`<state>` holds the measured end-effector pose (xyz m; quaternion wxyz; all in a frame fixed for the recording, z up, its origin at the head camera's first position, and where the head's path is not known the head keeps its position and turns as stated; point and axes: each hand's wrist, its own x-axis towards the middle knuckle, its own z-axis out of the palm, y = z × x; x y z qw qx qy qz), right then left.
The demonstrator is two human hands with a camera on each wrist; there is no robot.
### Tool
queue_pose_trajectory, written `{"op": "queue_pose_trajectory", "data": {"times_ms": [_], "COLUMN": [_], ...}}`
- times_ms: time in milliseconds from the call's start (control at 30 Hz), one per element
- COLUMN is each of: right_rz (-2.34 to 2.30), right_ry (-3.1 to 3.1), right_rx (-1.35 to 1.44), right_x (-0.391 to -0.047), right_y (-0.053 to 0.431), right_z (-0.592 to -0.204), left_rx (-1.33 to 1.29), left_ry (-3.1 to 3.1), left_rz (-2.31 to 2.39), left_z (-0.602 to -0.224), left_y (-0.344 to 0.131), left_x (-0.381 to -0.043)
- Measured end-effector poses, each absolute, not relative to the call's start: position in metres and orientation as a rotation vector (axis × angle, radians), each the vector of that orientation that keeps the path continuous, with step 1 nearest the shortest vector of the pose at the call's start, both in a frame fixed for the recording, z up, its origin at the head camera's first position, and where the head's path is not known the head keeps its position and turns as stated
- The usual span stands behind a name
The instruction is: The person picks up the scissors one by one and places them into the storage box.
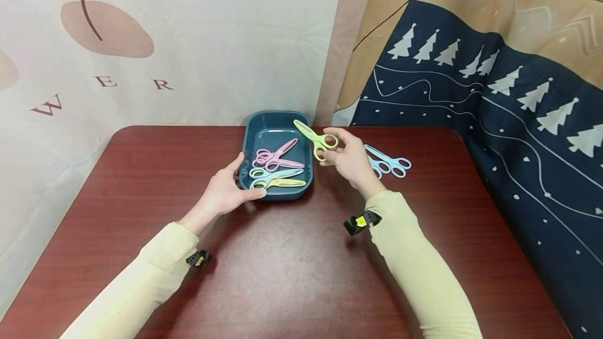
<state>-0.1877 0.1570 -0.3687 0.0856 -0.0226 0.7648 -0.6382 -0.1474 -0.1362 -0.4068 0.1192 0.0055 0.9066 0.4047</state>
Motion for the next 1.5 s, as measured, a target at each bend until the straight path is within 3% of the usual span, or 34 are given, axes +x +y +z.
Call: {"op": "queue_pose_trajectory", "data": {"times_ms": [1500], "right_rz": [-1.771], "right_ry": [2.283], "right_rx": [-0.059], "right_x": [-0.218], "right_y": [0.126], "right_z": [-0.363], "left_rx": [0.009], "left_ry": [2.665], "left_rz": [1.147], "left_z": [-0.405], "left_y": [-0.135], "left_x": [-0.148]}}
